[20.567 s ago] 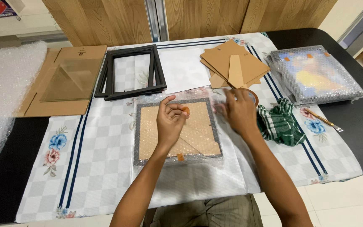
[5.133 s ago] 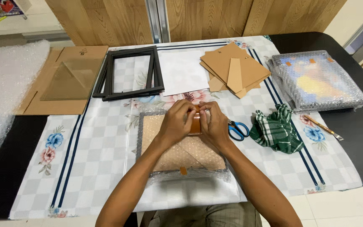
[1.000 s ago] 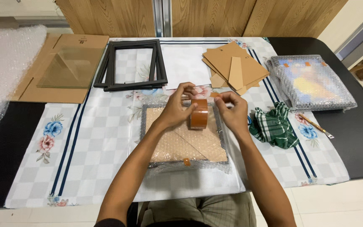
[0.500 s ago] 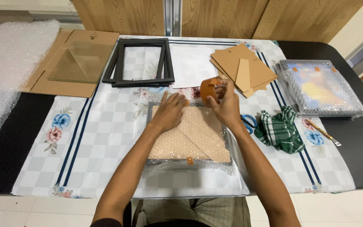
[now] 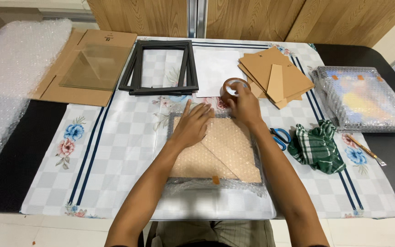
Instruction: The person wraps an artwork in bubble wrap and secures it with tape, then uses a cloth to wipe down the surface of the wrapped item.
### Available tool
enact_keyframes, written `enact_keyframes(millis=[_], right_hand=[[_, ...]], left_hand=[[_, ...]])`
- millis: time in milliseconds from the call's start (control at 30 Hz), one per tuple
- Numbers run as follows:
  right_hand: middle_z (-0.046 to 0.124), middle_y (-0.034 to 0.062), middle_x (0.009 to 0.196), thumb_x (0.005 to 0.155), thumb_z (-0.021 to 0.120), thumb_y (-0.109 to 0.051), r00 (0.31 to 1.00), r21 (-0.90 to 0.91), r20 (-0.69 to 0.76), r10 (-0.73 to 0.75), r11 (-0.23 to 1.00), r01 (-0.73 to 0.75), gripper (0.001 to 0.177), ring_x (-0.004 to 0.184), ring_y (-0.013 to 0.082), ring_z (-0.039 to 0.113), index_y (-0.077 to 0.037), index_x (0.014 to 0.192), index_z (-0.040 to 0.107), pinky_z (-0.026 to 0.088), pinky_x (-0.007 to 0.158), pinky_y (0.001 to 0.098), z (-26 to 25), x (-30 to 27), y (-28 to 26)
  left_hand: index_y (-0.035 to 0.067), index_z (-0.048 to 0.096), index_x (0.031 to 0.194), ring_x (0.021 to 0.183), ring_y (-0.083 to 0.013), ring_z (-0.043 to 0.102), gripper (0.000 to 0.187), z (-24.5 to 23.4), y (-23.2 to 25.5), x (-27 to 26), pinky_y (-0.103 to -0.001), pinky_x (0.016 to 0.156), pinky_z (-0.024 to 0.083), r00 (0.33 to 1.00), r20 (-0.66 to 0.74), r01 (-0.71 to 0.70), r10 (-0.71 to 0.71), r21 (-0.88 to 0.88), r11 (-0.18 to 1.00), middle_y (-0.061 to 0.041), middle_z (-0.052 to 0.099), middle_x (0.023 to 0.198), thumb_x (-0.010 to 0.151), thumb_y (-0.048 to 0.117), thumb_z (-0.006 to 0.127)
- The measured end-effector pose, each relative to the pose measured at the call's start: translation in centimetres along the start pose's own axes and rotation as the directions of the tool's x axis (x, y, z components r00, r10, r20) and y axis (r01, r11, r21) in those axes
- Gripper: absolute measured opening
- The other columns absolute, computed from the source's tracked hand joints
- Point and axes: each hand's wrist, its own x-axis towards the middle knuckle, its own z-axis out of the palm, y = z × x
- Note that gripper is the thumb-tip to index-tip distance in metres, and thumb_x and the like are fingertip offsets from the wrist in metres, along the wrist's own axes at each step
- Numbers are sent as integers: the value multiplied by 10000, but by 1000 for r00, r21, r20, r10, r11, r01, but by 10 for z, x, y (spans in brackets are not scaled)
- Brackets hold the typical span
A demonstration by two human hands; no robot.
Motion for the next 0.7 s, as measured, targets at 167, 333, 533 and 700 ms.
enact_keyframes(millis=[167,333,533,700], right_hand=[[728,92,918,972,757,-121,994,702,-17,112,709,-68,194,865,219,700,-107,1140,659,570,808,352,-18,-36,-20],[730,91,920,1010,704,-84,995,854,67,78,512,-98,109,882,178,686,-20,1098,704,575,860,350,-25,-70,-26],[772,84,936,971,760,-79,1000,804,-6,2,594,4,113,923,163,721,-44,1078,747,574,906,361,-33,-79,-53],[788,63,909,935,804,-108,996,691,-87,2,721,58,101,821,142,715,-89,1032,785,573,824,326,-38,-81,-63]], left_hand=[[99,627,1420,1332,-320,596,445,-36,27,14,-557,1175,351,961,-154,125,-232,-504,855,-126,642,1400,987,202,649],[41,642,1320,1073,-312,741,426,-45,63,11,-414,944,587,907,-105,157,-408,-814,559,-165,718,1180,955,208,785],[39,714,1135,824,-126,740,275,-48,81,9,-229,720,614,813,37,265,-581,-912,314,-88,731,975,946,208,821],[47,729,923,773,-153,711,111,-60,88,11,-236,696,606,830,-107,224,-547,-835,503,-86,680,837,962,141,774]])
